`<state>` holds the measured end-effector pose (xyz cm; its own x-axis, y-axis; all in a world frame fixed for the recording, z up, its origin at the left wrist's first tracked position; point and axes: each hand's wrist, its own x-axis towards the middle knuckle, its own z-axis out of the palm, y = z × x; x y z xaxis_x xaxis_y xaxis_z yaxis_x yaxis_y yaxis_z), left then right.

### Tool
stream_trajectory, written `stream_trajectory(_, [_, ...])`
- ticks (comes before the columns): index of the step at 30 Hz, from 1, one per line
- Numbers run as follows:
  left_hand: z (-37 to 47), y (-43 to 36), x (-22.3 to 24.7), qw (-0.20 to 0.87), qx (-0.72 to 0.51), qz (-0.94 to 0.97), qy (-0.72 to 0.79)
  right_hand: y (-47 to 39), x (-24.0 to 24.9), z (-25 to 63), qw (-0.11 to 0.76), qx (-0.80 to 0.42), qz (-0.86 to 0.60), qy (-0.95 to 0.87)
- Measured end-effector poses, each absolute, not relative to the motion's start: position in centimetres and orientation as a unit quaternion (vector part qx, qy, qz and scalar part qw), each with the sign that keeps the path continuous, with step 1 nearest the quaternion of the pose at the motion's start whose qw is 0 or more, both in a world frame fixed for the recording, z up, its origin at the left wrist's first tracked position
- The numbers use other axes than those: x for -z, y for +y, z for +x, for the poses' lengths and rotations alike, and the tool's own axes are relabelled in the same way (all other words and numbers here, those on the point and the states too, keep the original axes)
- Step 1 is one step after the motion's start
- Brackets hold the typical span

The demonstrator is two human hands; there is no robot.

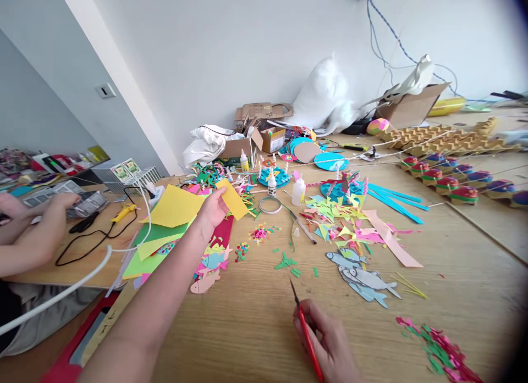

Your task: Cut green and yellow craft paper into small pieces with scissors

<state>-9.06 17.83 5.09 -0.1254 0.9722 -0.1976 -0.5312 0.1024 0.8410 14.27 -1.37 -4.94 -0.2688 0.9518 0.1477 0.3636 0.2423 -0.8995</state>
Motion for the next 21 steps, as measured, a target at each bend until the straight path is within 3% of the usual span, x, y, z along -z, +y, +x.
stream_trajectory(9, [-10.9,23.6,-0.3,0.538,-0.622,0.213,0.528,-0.8,5.5,14.0,0.332,-0.304,-0.467,-0.761])
stream_trajectory(15, [-12.1,21.2,-3.3,0.451,-0.669,0.279,0.521,-0.9,5.8,14.0,0.323,-0.333,-0.478,-0.746])
stream_trajectory(18, [-10.3,18.3,-5.1,0.472,-0.648,0.337,0.493,-0.9,5.8,14.0,0.367,-0.356,-0.495,-0.702])
stream_trajectory(21, [-6.8,14.2,-5.8,0.533,-0.587,0.392,0.467,-0.7,5.2,14.2,0.463,-0.402,-0.518,-0.597])
